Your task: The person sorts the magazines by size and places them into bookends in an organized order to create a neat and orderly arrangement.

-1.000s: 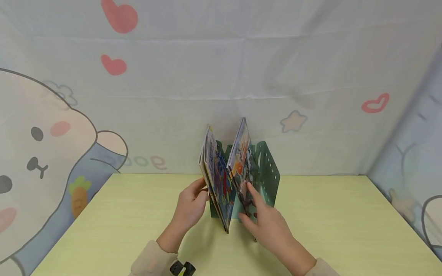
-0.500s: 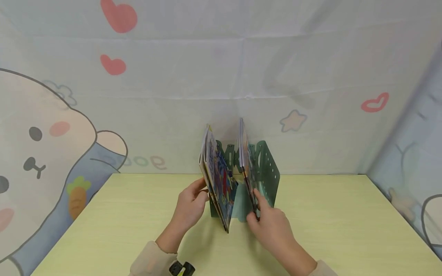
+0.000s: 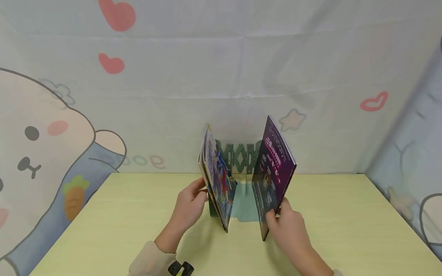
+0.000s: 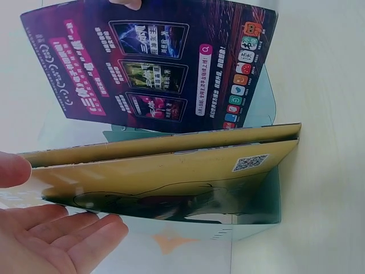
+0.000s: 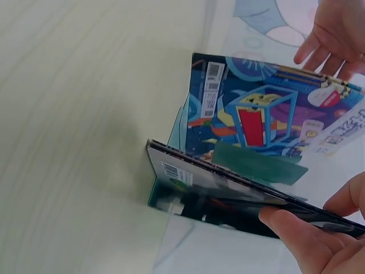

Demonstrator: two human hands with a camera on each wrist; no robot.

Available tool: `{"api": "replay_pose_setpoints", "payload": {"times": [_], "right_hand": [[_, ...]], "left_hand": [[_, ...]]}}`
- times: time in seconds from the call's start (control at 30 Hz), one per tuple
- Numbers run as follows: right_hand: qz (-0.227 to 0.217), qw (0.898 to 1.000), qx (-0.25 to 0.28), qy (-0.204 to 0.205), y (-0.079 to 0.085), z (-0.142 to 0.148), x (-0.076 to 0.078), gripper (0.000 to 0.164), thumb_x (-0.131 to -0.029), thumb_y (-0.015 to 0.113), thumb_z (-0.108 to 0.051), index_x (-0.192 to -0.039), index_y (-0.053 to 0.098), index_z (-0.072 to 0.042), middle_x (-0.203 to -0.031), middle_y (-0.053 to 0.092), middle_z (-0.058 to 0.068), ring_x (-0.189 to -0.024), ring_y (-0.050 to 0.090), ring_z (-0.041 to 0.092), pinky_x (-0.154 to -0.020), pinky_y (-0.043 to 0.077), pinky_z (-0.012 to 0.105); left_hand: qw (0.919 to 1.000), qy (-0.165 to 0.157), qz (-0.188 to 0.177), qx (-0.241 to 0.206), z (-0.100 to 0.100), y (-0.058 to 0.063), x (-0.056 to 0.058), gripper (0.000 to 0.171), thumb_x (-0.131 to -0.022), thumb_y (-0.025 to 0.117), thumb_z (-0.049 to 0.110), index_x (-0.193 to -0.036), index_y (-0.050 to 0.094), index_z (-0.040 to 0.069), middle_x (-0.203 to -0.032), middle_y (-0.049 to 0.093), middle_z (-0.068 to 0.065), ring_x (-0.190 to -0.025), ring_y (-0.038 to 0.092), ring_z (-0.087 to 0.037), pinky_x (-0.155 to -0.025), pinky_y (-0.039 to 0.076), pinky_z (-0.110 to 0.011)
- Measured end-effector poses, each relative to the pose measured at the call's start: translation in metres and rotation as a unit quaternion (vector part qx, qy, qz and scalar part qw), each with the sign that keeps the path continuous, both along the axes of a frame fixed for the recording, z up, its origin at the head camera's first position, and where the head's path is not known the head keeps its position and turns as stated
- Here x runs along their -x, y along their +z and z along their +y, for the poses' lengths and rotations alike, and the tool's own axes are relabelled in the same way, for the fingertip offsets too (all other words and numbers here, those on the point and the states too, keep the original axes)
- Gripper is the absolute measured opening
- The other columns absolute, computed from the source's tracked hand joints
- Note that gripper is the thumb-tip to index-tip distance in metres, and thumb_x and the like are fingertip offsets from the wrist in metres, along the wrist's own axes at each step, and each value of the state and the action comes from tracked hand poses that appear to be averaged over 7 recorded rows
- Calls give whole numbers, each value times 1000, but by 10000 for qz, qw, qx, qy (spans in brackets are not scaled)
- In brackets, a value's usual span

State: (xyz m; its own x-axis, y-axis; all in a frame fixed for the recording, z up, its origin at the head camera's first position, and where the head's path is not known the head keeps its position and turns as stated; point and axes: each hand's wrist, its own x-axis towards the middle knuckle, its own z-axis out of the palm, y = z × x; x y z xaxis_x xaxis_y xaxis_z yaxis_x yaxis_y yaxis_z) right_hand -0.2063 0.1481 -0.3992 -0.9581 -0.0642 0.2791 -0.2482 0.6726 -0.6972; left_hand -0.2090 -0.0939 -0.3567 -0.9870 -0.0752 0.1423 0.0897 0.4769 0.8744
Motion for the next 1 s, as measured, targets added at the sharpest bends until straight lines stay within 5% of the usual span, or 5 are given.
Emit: {"api": "replay_pose_setpoints", "payload": {"times": [0.3,0.63,0.87,1.0], "right_hand": [[-49,9998,29,191,1,5,7,35,-89,50,-6,-122,48,7,-106,66,29,-87,69,40,-56,57,34],[-407,9989,93,226,-1,7,7,44,-89,61,-17,-126,45,2,-110,65,28,-85,71,33,-57,57,30],[-430,9986,19,303,4,15,6,58,-89,63,-36,-133,43,-3,-119,63,24,-101,66,37,-81,55,49],[-438,9976,-259,462,6,29,5,73,-88,62,-47,-144,35,-9,-133,53,23,-118,54,43,-90,46,61]], "left_hand": [[10000,18,-3,40,-2,1,4,53,-86,41,11,-138,47,6,-136,55,-10,-112,62,-24,-91,53,-40],[9999,14,-17,101,-6,-3,5,53,-86,41,11,-138,46,6,-137,54,-10,-111,63,-24,-90,53,-40],[9995,-253,-74,173,-10,-2,3,57,-86,41,11,-143,40,7,-142,49,-9,-120,56,-29,-97,49,-42],[9968,-519,-187,582,-16,0,-3,60,-87,39,11,-146,33,7,-148,40,-10,-132,44,-31,-105,41,-48]]}}
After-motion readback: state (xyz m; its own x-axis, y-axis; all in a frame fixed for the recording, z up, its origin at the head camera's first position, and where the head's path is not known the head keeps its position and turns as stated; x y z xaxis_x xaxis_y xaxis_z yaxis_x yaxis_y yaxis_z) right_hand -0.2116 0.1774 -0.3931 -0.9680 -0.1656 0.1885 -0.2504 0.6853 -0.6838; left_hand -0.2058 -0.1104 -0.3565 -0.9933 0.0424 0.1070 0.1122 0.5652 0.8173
